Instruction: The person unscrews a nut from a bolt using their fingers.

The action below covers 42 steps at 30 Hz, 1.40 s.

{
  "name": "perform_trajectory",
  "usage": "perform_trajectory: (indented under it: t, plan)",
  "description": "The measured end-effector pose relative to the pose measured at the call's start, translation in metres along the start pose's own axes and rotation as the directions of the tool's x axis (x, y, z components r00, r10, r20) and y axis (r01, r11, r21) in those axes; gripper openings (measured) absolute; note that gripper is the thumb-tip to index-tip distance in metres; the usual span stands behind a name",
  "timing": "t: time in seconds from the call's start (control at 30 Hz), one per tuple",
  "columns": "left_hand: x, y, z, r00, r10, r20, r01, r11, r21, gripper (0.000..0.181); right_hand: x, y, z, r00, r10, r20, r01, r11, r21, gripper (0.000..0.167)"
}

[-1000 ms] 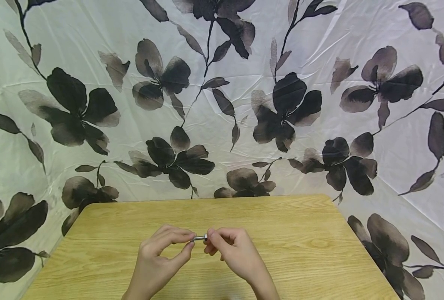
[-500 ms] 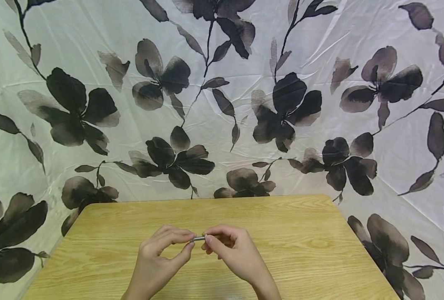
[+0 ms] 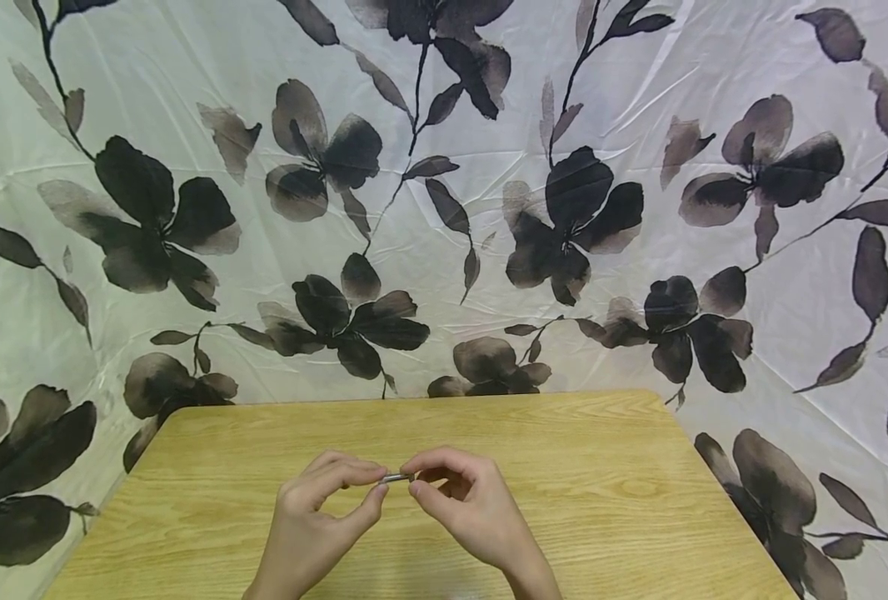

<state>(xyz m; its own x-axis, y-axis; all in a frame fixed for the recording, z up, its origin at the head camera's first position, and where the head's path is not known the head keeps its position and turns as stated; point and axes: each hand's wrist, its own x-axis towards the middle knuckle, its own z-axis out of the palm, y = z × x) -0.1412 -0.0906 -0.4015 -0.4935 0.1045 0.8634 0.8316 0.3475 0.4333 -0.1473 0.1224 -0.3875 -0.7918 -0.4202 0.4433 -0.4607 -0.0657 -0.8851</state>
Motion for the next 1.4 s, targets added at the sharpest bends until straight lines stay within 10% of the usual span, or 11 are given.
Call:
perform_trajectory:
  t: [0.6,1.4]
  plan:
    - [0.0016,0.0019,0.0004,0.999,0.04,0.013,-0.04,0.999,-0.005,0.035,0.0049,-0.0012,0.001,0.958,0.274,-0.084,-0.283,0.95,-0.128,0.039]
    - [0.0017,0.0028,-0.0017,1.0,-0.008,-0.009,0.008,1.0,0.012,0.028,0.0002,-0.0012,0.0009,0.992,0.103,-0.077,-0.105,0.994,-0.019,0.017]
